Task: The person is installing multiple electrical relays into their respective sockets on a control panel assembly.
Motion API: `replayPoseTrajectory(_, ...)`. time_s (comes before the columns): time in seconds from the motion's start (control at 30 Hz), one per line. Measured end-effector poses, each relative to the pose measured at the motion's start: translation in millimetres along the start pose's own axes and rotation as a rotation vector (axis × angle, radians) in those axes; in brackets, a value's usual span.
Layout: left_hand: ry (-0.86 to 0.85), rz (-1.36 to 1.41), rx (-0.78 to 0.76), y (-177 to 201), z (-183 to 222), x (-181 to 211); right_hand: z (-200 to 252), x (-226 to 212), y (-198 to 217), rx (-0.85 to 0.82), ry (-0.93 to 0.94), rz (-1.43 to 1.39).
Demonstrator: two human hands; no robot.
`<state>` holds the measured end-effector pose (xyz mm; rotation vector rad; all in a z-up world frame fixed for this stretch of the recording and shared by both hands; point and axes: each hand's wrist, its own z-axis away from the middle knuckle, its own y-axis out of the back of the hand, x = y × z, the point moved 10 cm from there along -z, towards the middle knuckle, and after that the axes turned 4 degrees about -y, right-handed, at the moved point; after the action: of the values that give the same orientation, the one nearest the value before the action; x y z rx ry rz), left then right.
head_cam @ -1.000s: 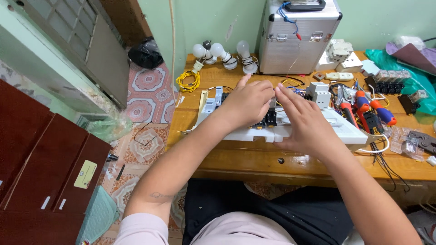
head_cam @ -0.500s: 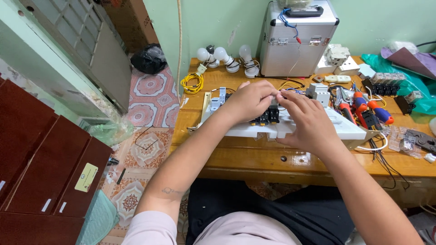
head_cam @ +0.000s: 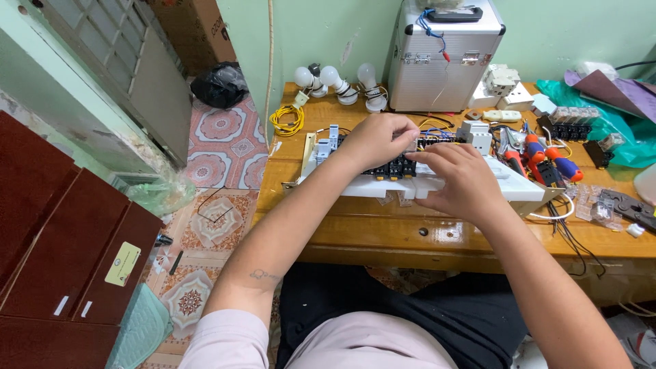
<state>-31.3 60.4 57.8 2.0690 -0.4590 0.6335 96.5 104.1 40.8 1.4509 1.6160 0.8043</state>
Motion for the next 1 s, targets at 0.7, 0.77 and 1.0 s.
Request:
replayPoseTrajectory(0.7,-0.102,-0.087,-0.05,-1,-4,5,0,-5,-1,0.025,0.062,0.045)
replayPoseTrajectory(0.77,-0.131,-0.174,-0.023,-3,4,8,4,-1,-5,0.083,0.091,0.094)
replayPoseTrajectory(1.0,-0.302,-0.502,0.472,71,97,73,22,12,0,0.302,0.062,0.302)
